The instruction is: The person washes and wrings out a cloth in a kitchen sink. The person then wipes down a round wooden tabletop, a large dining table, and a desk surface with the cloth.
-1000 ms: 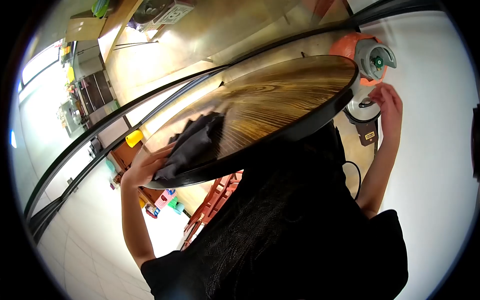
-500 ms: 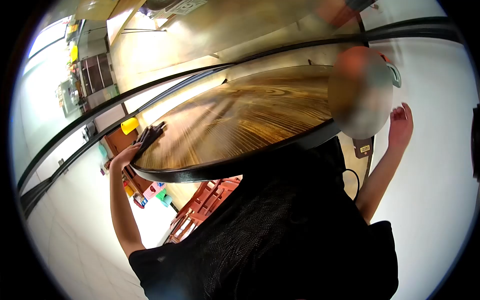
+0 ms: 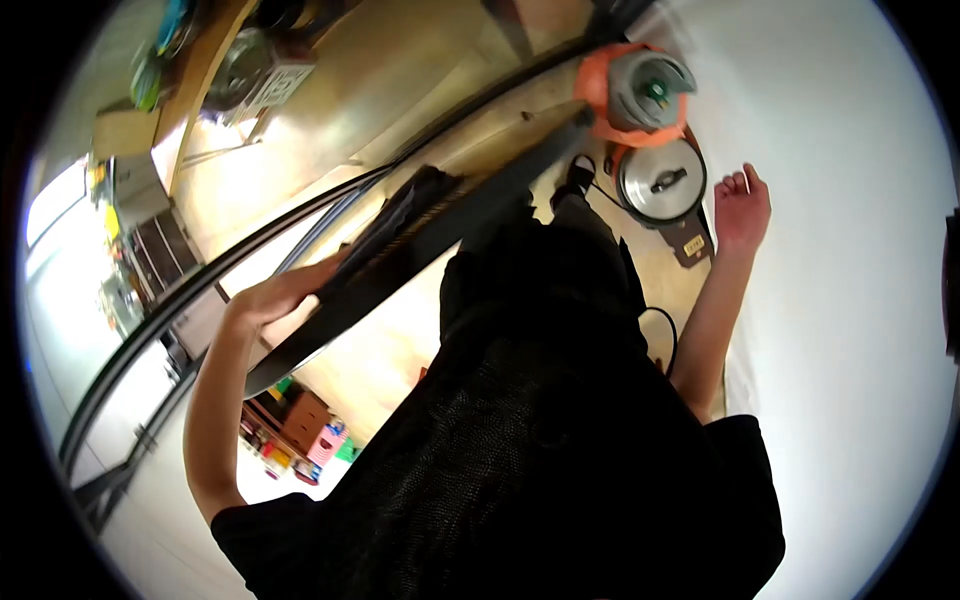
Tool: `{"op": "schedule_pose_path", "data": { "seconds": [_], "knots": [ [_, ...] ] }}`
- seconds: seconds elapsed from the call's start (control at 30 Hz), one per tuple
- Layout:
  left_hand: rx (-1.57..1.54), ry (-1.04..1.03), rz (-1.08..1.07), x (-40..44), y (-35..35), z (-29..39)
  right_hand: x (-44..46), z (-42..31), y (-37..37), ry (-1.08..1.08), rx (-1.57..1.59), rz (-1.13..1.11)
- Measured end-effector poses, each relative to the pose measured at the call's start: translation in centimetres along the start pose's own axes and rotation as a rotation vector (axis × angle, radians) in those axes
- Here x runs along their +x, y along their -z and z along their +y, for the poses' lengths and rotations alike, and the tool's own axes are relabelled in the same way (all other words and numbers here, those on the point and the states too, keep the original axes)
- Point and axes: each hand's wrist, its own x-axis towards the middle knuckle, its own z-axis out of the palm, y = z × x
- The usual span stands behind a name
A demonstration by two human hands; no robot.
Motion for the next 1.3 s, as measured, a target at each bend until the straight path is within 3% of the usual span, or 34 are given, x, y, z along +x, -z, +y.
{"op": "schedule_pose_path", "data": {
  "seconds": [0.07, 0.1, 0.13, 0.2, 0.33, 0.57, 0.67, 0.7, 0.8, 1.0, 1.2, 1.3],
  "knots": [
    [0.156, 0.067, 0.046, 2.2, -1.1, 5.8, -1.4, -1.4, 2.3, 0.051, 0.019, 0.04],
    [0.071, -0.181, 0.012, 4.3, -1.5, 7.5, -1.7, -2.5, 3.6, 0.077, 0.025, 0.052],
    [0.057, -0.151, 0.042, 5.6, -2.0, 9.6, -2.2, -3.6, 5.5, 0.092, 0.056, 0.092],
    [-0.048, -0.366, 0.017, 9.0, -3.7, 14.3, -3.3, -4.9, 9.7, 0.124, 0.124, 0.173],
    [0.175, -0.342, -0.022, 14.5, -6.1, 23.1, -6.9, -6.7, 17.4, 0.189, 0.254, 0.265],
    [0.18, -0.255, -0.013, 24.9, -7.5, 27.8, -13.0, -5.3, 26.0, 0.278, 0.488, 0.357],
    [0.41, -0.298, 0.023, 27.9, -6.7, 28.2, -15.2, -4.2, 27.0, 0.288, 0.544, 0.466],
    [0.562, -0.41, 0.153, 26.5, -8.4, 28.7, -15.6, -3.9, 27.4, 0.283, 0.566, 0.489],
    [1.145, -0.606, 0.285, 25.8, -8.4, 28.9, -16.4, -2.8, 27.8, 0.273, 0.568, 0.527],
    [1.655, -0.402, 0.244, 17.0, -13.9, 33.7, -17.1, -0.9, 26.7, 0.301, 0.551, 0.457],
    [1.703, -0.919, 0.072, 13.4, -21.6, 33.5, -20.0, 4.9, 24.4, 0.288, 0.453, 0.436],
    [1.787, -1.207, -0.027, 14.3, -24.9, 31.2, -23.2, 9.5, 21.1, 0.33, 0.138, 0.412]
  ]
}}
